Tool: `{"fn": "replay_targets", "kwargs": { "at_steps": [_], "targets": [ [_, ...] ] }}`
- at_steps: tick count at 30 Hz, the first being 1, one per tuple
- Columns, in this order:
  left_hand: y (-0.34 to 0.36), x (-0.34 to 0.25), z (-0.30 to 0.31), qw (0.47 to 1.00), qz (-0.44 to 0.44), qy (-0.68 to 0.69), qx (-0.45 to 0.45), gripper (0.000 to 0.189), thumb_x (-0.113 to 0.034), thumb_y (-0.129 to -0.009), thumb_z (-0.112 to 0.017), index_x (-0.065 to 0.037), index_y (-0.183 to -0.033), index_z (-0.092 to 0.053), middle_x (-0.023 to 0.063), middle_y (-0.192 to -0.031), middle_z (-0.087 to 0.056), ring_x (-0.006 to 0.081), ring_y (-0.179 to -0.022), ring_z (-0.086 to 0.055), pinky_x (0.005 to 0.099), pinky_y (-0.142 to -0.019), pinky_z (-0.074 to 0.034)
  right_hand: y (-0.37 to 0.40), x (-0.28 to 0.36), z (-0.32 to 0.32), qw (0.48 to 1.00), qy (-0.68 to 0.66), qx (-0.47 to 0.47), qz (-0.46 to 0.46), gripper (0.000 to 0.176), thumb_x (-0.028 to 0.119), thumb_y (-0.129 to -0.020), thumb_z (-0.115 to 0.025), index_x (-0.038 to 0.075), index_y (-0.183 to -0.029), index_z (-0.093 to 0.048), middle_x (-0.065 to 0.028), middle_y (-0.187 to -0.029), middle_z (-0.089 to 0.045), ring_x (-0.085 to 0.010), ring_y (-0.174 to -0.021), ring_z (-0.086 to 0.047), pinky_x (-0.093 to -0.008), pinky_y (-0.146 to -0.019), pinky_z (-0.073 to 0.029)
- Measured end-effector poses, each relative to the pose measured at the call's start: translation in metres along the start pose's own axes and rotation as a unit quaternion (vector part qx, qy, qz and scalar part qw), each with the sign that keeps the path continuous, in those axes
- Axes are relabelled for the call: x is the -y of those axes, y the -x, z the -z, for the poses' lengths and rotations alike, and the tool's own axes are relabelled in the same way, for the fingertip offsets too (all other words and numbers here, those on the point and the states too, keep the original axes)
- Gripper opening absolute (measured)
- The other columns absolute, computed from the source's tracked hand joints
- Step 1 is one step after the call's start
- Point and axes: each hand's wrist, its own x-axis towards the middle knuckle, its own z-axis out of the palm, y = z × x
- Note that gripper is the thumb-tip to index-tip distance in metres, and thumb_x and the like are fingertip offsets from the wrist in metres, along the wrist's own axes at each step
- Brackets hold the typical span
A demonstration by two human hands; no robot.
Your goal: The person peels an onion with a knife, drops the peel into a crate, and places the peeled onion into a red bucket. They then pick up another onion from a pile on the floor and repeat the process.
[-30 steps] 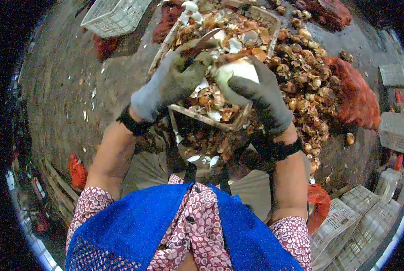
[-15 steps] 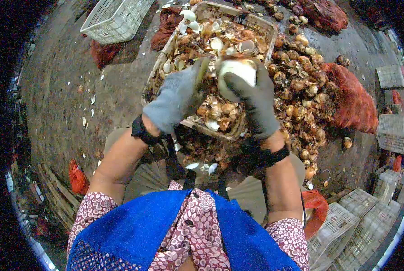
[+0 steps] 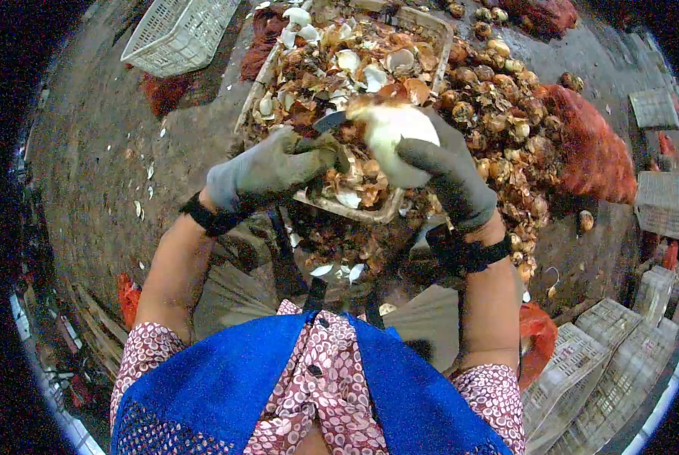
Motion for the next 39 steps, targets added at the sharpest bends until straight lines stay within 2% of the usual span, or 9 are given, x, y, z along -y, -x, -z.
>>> {"fn": "replay_targets", "kwargs": {
  "at_steps": [4, 9, 16, 20, 22, 23, 26, 30, 39],
  "targets": [
    [-0.010, 0.017, -0.012, 0.938, -0.223, -0.227, -0.140, 0.017, -0.017, -0.086, -0.056, -0.005, -0.097, -0.054, 0.0165, -0.071, -0.061, 0.0339, -0.066, -0.062, 0.0413, -0.058, -0.047, 0.001, 0.009, -0.008, 0.997, 0.065, -0.050, -0.009, 0.063, 0.034, -0.073, -0.071, 0.001, -0.124, -0.052, -0.0094, -0.109, -0.063, -0.0172, -0.098, -0.061, -0.0308, -0.085, -0.048],
    [-0.011, 0.018, -0.014, 0.882, -0.106, -0.432, -0.153, 0.045, -0.013, -0.078, -0.062, -0.002, -0.118, -0.047, 0.0232, -0.101, -0.061, 0.0397, -0.090, -0.062, 0.0445, -0.074, -0.051, -0.003, 0.000, -0.009, 0.979, 0.199, -0.045, -0.008, 0.073, 0.027, -0.069, -0.072, -0.006, -0.129, -0.047, -0.0102, -0.116, -0.060, -0.0162, -0.101, -0.058, -0.0281, -0.091, -0.043],
    [-0.009, 0.016, -0.012, 0.861, -0.008, -0.491, -0.133, 0.050, -0.012, -0.078, -0.062, -0.001, -0.123, -0.046, 0.0239, -0.099, -0.062, 0.0419, -0.089, -0.060, 0.0456, -0.074, -0.051, -0.004, -0.008, -0.009, 0.952, 0.302, -0.026, 0.039, 0.073, 0.038, -0.062, -0.080, 0.002, -0.120, -0.054, -0.0152, -0.105, -0.063, -0.0235, -0.096, -0.062, -0.0335, -0.086, -0.048],
    [-0.012, 0.029, -0.009, 0.955, -0.010, -0.272, -0.118, 0.038, -0.014, -0.083, -0.061, -0.002, -0.119, -0.056, 0.0124, -0.078, -0.064, 0.0221, -0.070, -0.064, 0.0327, -0.064, -0.052, -0.002, -0.007, -0.007, 0.935, 0.346, -0.018, 0.072, 0.081, 0.035, -0.059, -0.083, 0.005, -0.125, -0.049, -0.0143, -0.110, -0.061, -0.0235, -0.100, -0.061, -0.0339, -0.086, -0.049],
    [-0.016, 0.028, -0.003, 0.977, 0.026, 0.201, -0.070, 0.029, -0.030, -0.088, -0.058, -0.001, -0.090, -0.062, 0.0108, -0.072, -0.065, 0.0150, -0.054, -0.059, 0.0311, -0.047, -0.046, 0.005, 0.003, -0.012, 0.913, 0.381, 0.024, 0.146, 0.082, 0.031, -0.056, -0.085, 0.006, -0.126, -0.050, -0.0115, -0.113, -0.060, -0.0213, -0.104, -0.059, -0.0334, -0.089, -0.048],
    [-0.001, 0.030, 0.005, 0.977, -0.034, 0.204, -0.045, 0.037, -0.040, -0.089, -0.058, -0.003, -0.089, -0.063, 0.0031, -0.066, -0.061, 0.0056, -0.045, -0.049, 0.0229, -0.040, -0.038, 0.014, 0.006, -0.021, 0.977, 0.190, 0.031, 0.087, 0.083, 0.027, -0.055, -0.085, 0.007, -0.127, -0.050, -0.0089, -0.115, -0.060, -0.0195, -0.107, -0.057, -0.0328, -0.091, -0.047],
    [0.003, 0.000, -0.003, 0.973, 0.011, 0.146, -0.181, 0.030, -0.035, -0.092, -0.057, -0.006, -0.097, -0.064, -0.0039, -0.064, -0.055, 0.0031, -0.045, -0.039, 0.0204, -0.041, -0.028, 0.011, 0.004, -0.014, 0.978, 0.184, 0.014, 0.099, 0.080, 0.027, -0.057, -0.084, 0.007, -0.128, -0.051, -0.0072, -0.116, -0.059, -0.0180, -0.107, -0.056, -0.0329, -0.092, -0.046],
    [0.009, -0.008, 0.002, 0.970, -0.052, 0.150, -0.185, 0.040, -0.039, -0.094, -0.051, -0.001, -0.097, -0.064, 0.0020, -0.056, -0.055, 0.0051, -0.043, -0.048, 0.0226, -0.040, -0.039, 0.012, 0.007, -0.016, 0.983, 0.163, -0.049, 0.068, 0.074, 0.029, -0.062, -0.079, 0.003, -0.126, -0.052, -0.0096, -0.113, -0.061, -0.0190, -0.104, -0.058, -0.0326, -0.092, -0.046],
    [-0.013, -0.002, -0.025, 0.908, -0.268, 0.216, -0.237, 0.037, -0.008, -0.088, -0.061, -0.001, -0.123, -0.052, 0.0079, -0.110, -0.062, 0.0114, -0.091, -0.061, 0.0241, -0.070, -0.052, 0.017, 0.033, -0.037, 0.996, -0.005, -0.042, 0.079, 0.061, 0.021, -0.074, -0.067, -0.002, -0.128, -0.050, -0.0125, -0.116, -0.060, -0.0218, -0.105, -0.060, -0.0318, -0.091, -0.048]
  ]
}}
